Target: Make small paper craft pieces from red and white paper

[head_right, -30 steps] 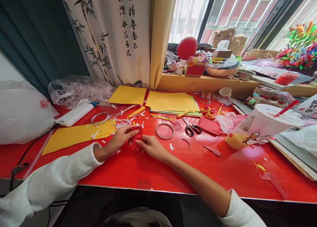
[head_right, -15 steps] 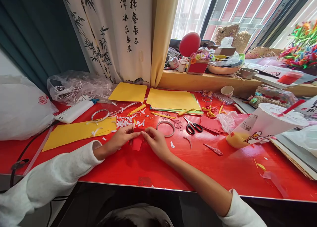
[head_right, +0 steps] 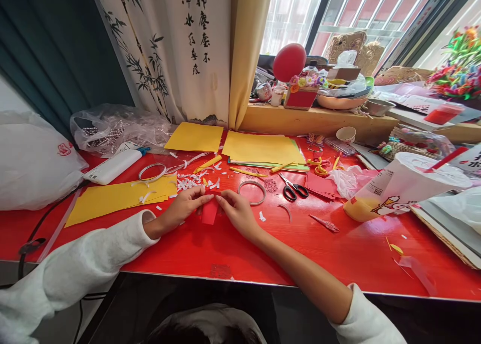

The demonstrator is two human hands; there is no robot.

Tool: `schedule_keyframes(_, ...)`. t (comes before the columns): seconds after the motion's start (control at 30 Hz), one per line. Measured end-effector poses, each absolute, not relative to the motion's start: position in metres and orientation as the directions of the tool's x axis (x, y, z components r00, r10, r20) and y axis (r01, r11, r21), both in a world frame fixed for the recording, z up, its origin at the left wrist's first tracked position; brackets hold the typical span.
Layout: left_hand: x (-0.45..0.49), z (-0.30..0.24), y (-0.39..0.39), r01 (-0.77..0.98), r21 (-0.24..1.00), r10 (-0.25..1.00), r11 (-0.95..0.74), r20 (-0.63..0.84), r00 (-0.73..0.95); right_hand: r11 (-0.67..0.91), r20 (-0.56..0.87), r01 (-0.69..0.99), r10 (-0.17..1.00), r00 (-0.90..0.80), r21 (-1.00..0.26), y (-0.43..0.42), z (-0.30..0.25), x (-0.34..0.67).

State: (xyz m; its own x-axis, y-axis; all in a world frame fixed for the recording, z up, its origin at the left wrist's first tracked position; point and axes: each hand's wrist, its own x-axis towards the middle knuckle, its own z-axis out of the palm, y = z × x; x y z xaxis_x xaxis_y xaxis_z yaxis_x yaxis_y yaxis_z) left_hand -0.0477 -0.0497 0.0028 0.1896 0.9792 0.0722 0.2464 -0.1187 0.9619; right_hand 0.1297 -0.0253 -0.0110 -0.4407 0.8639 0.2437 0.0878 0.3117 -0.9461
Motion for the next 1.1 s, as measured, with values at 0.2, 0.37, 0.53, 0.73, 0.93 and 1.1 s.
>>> schedule_keyframes(0.2, -0.0474, 0.0039, -0.0509, 0.235, 0.965, 0.979, -0.115, 0.07, 0.191, 0.285, 0.233, 0.05, 0.862, -0.451, -0.957, -0.0261, -0.0089, 0.1295)
schedule_keyframes(0.37, -0.0474, 0.0057, -0.0522, 0.27, 0.956, 0.979, -0.116, 0.064, 0.195, 0.304, 0.236, 0.086, 0.863, -0.447, -0.949, -0.0269, -0.0089, 0.1299)
schedule_keyframes(0.53, -0.0468, 0.008, -0.054, 0.301, 0.946, 0.98, -0.124, 0.069, 0.188, 0.344, 0.261, 0.113, 0.855, -0.449, -0.932, -0.0276, -0.0091, 0.1303)
schedule_keyframes(0.73, -0.0458, 0.0094, -0.0534, 0.282, 0.953, 0.985, -0.109, 0.065, 0.161, 0.36, 0.269, 0.126, 0.851, -0.45, -0.925, -0.0281, -0.0081, 0.1298)
schedule_keyframes(0.93, -0.0449, 0.0113, -0.0525, 0.246, 0.966, 0.988, -0.084, 0.048, 0.146, 0.339, 0.256, 0.121, 0.86, -0.441, -0.933, -0.0274, -0.0083, 0.1291)
schedule_keyframes(1.1, -0.0469, 0.0118, -0.0523, 0.234, 0.967, 0.989, -0.105, 0.075, 0.13, 0.336, 0.254, 0.118, 0.861, -0.44, -0.934, -0.0275, -0.0068, 0.1296)
